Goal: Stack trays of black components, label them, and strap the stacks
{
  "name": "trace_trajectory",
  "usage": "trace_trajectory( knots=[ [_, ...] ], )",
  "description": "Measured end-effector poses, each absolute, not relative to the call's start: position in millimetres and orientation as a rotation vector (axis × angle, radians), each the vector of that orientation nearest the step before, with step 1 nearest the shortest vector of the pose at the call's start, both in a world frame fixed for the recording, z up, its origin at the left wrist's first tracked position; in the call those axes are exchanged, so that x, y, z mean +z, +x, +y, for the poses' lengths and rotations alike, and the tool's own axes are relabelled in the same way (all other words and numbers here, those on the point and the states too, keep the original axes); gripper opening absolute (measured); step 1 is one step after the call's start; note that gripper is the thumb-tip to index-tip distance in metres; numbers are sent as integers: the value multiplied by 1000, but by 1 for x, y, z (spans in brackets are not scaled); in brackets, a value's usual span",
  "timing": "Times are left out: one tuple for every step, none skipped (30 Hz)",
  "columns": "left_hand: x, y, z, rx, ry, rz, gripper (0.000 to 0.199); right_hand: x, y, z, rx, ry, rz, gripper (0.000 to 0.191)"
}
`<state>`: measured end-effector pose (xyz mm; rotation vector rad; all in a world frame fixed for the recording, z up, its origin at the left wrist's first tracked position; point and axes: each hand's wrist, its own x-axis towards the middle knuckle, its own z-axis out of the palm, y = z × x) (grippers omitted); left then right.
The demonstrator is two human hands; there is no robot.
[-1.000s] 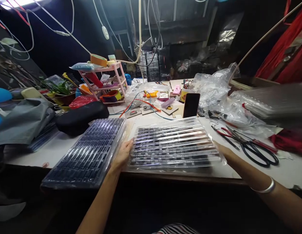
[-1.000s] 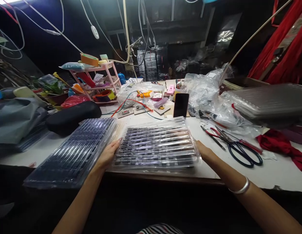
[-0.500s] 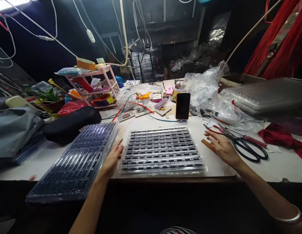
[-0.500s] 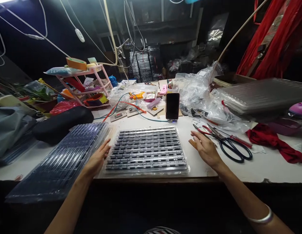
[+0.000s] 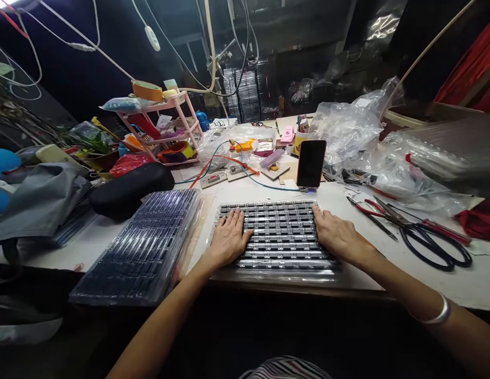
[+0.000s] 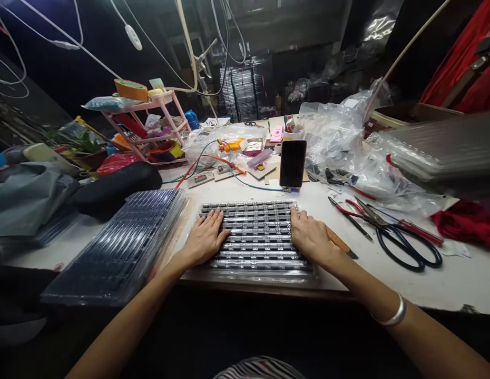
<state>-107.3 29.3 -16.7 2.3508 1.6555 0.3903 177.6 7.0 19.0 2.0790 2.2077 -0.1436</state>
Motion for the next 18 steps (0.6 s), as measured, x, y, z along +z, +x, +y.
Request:
trace_trajectory(
  knots=[
    [-16,-109,31,392,2360,1644,65,19,178,7,-144,2081,2191,55],
    [-15,-112,32,383,2363,1613,64,19,179,7,-152,2095,2180,55],
    [-13,-116,34,373,2360,1569,61,19,181,7,-163,2111,2176,54],
    [-12,-120,35,378,2347,1535,56,18,184,6,-187,2134,2181,52],
    [-11,-126,36,405,2321,1531,51,17,187,5,-223,2158,2193,51],
    [-11,-132,37,460,2272,1575,48,16,189,4,-270,2184,2205,51],
    [-11,-139,38,532,2204,1662,47,16,191,2,-321,2213,2214,51],
    [-11,-146,39,599,2135,1772,47,16,193,1,-372,2240,2219,52],
    [-11,-153,40,641,2048,1880,49,16,193,1,-417,2265,2215,54],
    [-11,-160,41,662,1934,1942,53,17,193,1,-450,2285,2204,55],
    [-12,-166,42,664,1816,1945,58,19,192,2,-470,2301,2185,55],
    [-12,-171,43,658,1706,1903,61,20,191,3,-491,2312,2171,55],
    [-12,-175,44,652,1611,1834,63,22,190,4,-508,2316,2163,55],
    [-12,-177,45,656,1529,1768,64,25,189,5,-520,2317,2159,55],
    [-11,-178,46,667,1477,1717,64,27,188,5,-528,2316,2159,55],
    [-11,-178,46,681,1462,1693,64,29,187,5,-533,2313,2162,55],
    [-11,-177,46,690,1456,1694,64,30,187,4,-536,2309,2166,55],
    [-10,-176,46,707,1437,1708,64,32,187,3,-538,2303,2171,54]
  ],
)
